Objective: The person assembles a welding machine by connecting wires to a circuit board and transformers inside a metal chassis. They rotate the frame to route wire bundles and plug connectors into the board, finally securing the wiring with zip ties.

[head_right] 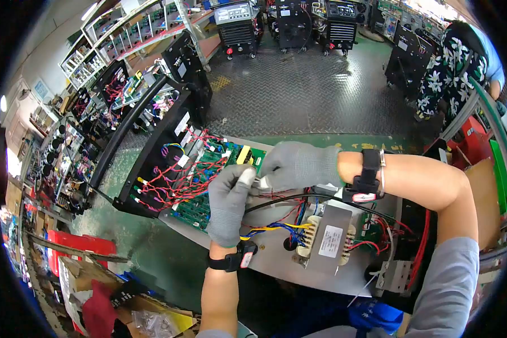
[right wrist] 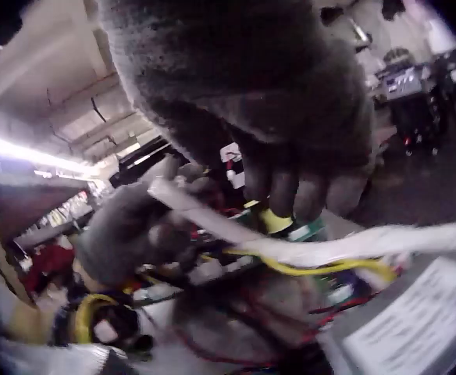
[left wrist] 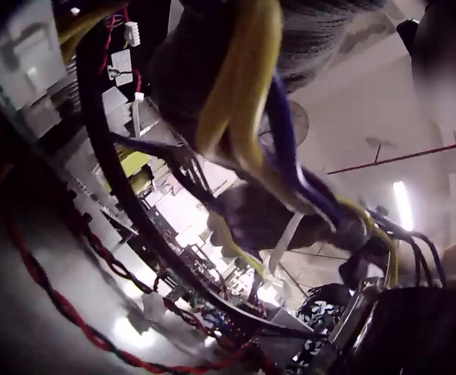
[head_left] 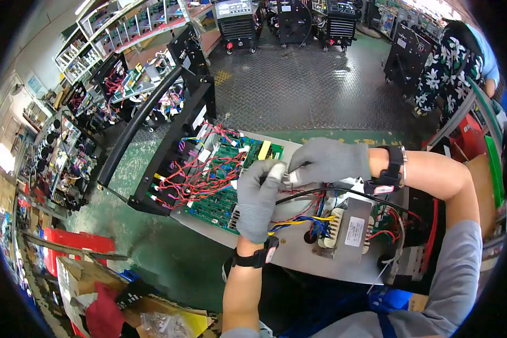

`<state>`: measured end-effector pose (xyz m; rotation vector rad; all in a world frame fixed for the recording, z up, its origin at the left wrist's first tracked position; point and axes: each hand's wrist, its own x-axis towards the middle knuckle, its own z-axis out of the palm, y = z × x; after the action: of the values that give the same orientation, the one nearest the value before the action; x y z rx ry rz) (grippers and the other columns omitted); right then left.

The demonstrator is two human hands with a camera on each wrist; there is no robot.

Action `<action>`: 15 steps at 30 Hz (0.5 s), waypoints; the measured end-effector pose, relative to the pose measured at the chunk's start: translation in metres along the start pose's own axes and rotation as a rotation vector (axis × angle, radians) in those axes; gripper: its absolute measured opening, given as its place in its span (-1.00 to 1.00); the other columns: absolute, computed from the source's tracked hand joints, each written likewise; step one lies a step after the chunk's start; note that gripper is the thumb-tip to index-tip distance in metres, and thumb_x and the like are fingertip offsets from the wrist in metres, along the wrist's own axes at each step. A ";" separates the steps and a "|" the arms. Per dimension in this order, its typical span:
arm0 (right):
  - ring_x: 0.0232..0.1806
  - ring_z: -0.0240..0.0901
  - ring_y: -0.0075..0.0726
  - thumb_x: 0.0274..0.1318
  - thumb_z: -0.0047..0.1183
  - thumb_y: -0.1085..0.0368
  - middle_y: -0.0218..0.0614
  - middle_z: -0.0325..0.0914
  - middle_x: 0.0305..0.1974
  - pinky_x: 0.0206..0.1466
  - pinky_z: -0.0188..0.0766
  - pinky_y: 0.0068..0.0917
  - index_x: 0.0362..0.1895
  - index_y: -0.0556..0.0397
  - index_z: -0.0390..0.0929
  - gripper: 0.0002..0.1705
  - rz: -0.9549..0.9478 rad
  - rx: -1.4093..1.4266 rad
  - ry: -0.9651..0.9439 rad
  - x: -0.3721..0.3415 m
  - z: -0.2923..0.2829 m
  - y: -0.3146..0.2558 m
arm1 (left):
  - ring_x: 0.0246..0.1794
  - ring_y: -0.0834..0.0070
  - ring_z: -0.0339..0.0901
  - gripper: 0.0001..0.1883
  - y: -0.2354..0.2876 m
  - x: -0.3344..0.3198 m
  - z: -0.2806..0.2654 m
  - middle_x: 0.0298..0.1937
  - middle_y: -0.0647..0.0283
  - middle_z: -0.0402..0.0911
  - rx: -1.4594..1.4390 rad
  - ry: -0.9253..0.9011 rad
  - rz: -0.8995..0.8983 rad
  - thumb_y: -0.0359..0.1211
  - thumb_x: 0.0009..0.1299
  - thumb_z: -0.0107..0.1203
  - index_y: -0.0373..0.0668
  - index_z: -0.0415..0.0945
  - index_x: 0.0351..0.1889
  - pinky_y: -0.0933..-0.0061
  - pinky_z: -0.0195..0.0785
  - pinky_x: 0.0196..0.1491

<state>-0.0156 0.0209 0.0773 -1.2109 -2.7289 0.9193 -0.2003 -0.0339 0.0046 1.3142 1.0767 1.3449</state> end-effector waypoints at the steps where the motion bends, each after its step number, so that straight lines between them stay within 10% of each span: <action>1: -0.26 0.56 0.05 0.14 0.01 0.06 -0.03 0.60 -0.24 -0.11 0.48 -0.11 -0.17 0.10 0.61 -0.61 0.005 0.005 -0.005 0.000 -0.002 0.003 | -0.42 0.73 0.45 -0.81 0.000 0.000 0.002 -0.37 0.36 0.59 -0.014 -0.003 0.011 -0.33 0.45 0.11 -0.29 0.58 -0.18 0.68 0.35 -0.37; 4: -0.37 0.58 -0.06 0.16 -0.04 0.11 -0.05 0.61 -0.39 -0.22 0.51 -0.19 -0.19 0.19 0.59 -0.62 -0.171 -0.103 0.279 -0.006 0.008 0.021 | -0.43 0.73 0.43 -0.82 0.008 -0.005 0.013 -0.38 0.38 0.58 -0.112 -0.020 -0.026 -0.37 0.43 0.13 -0.31 0.57 -0.15 0.67 0.36 -0.33; 7: -0.49 0.56 -0.23 0.18 -0.08 0.14 -0.11 0.60 -0.50 -0.35 0.52 -0.29 -0.20 0.27 0.58 -0.60 -0.070 0.104 0.097 0.000 -0.005 0.014 | -0.31 0.69 0.53 -0.84 0.013 -0.004 0.018 -0.30 0.33 0.63 -0.189 0.030 -0.098 -0.40 0.44 0.10 -0.31 0.57 -0.14 0.64 0.40 -0.26; 15: -0.53 0.51 -0.50 0.20 -0.06 0.10 -0.25 0.61 -0.53 -0.50 0.44 -0.49 -0.27 0.23 0.60 -0.60 0.070 0.330 -0.292 -0.021 -0.049 -0.007 | -0.31 0.59 0.56 -0.85 0.028 -0.010 0.014 -0.31 0.21 0.63 0.549 0.005 0.626 -0.52 0.34 0.16 -0.28 0.56 -0.14 0.52 0.44 -0.20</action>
<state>0.0058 0.0279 0.1256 -1.1941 -2.5950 1.5934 -0.1873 -0.0492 0.0309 2.1856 1.1296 1.5457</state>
